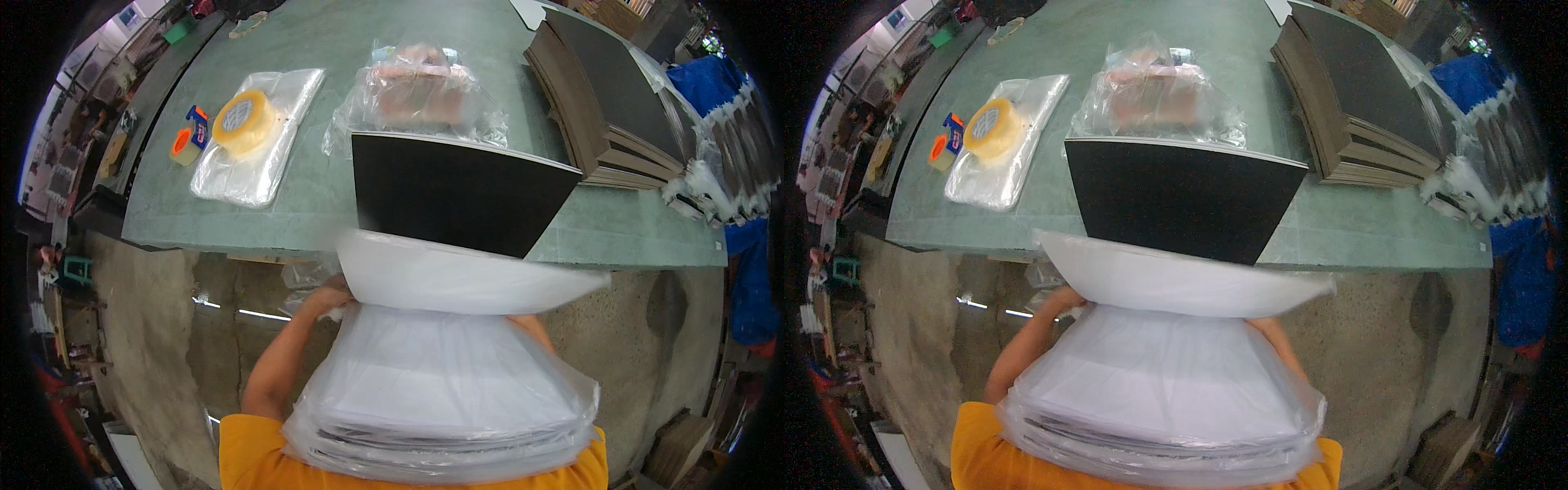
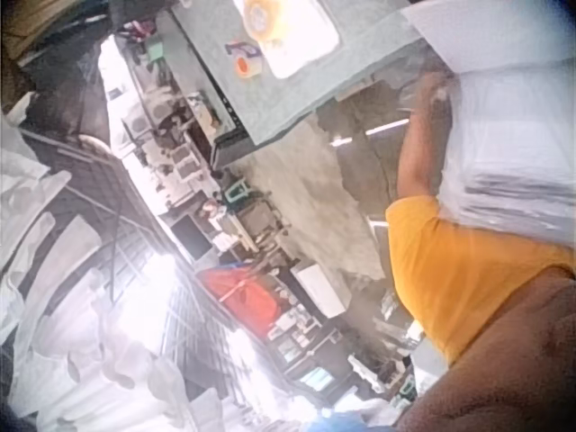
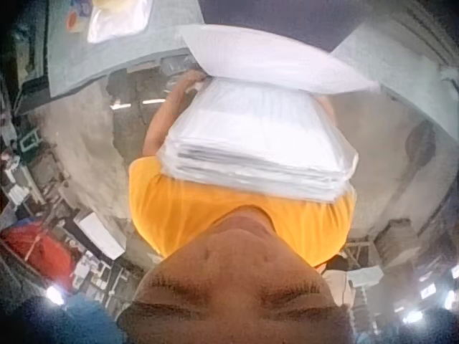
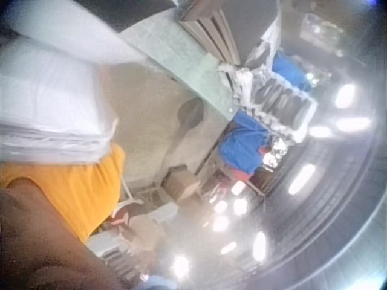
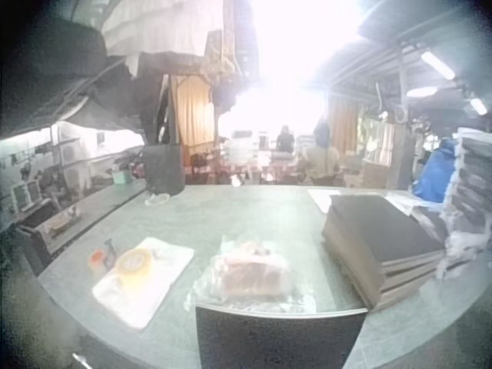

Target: The person places black cardboard sheets inside plastic bags by hand, pulling a bag from a stack and sliding a sheet inside for each one, then stacks the packaged items on the table.

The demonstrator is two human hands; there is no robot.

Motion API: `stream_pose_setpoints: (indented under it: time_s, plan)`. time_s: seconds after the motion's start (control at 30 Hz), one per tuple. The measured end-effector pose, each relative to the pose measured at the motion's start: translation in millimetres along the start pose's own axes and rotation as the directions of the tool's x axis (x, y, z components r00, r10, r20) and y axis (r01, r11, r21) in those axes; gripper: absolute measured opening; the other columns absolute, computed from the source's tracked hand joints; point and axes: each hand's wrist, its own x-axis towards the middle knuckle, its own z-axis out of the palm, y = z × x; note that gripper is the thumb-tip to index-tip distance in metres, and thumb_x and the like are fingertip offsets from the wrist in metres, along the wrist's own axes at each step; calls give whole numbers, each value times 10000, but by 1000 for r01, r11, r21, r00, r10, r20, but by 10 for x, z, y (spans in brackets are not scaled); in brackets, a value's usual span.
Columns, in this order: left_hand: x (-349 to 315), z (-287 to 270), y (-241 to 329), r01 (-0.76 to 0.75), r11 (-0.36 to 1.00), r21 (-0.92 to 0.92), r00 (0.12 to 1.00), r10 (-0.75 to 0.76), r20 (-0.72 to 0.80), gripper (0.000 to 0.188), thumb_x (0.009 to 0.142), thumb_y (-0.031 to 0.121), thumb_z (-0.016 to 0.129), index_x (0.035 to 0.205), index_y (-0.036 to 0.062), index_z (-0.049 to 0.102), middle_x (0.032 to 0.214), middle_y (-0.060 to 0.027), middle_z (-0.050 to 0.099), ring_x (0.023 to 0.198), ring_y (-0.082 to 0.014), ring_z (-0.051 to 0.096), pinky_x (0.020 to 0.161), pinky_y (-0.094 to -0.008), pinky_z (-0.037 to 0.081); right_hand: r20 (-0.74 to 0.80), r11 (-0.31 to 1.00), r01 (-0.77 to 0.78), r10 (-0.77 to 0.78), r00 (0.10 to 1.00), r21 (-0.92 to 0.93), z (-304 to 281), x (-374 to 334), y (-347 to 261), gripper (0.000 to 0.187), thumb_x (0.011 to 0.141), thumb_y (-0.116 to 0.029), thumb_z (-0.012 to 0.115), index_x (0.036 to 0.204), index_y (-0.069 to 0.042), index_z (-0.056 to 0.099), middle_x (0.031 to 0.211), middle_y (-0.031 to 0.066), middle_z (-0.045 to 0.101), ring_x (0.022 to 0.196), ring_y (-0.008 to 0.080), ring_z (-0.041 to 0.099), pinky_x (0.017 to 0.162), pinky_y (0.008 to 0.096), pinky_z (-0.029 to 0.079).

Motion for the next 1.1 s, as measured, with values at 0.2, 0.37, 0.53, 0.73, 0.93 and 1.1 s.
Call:
stream_pose_setpoints:
  time_s: [0.2,0.37,0.53,0.73,0.93,1.1]
  plan:
    - [-441,-876,2013,42,818,-574,998,-65,-20,198,788,129,494,883,-8,600,730,-112,605,659,-178,564,638,-299,445,-140,182,329,-646,750,926,-1030,-609,-1290,415,802,-385,515,956,-9,601,953,154,592,893,261,569,782,364,436]
    - [-457,-275,2310,-356,841,-408,594,540,595,260,829,228,483,992,43,567,843,-116,568,792,-217,553,690,-321,424,456,599,509,-801,388,618,-555,-686,-1791,504,842,-398,440,1185,-30,442,1271,220,323,1207,340,270,985,445,205]
    - [62,581,926,-147,989,26,945,132,298,242,827,259,492,942,61,570,850,-114,578,808,-240,565,706,-331,434,502,914,387,-392,771,121,132,-178,-1033,645,834,-538,310,1276,-69,323,1346,182,217,1264,315,151,1017,418,131]
    - [307,264,2496,-429,855,-292,900,433,-52,302,871,270,426,1010,22,528,974,-102,519,907,-177,491,805,-297,378,287,788,549,-614,735,279,-358,-150,-1870,606,811,-498,444,1068,50,486,1063,229,510,1024,288,478,881,390,354]
    - [127,-325,2782,-402,693,-599,891,446,-82,370,809,325,536,1045,42,504,862,-40,525,790,-95,488,707,-240,398,-346,383,550,-483,804,742,-859,-479,-2279,148,732,-94,642,856,-39,583,772,-1,581,675,61,518,563,222,413]
    - [129,-503,2515,-260,749,-610,958,125,-256,187,737,155,636,862,52,543,713,25,542,694,-50,493,625,-209,410,41,581,373,-576,817,723,-630,-316,-1802,179,711,-79,651,872,-38,585,739,-11,562,649,59,505,566,206,403]
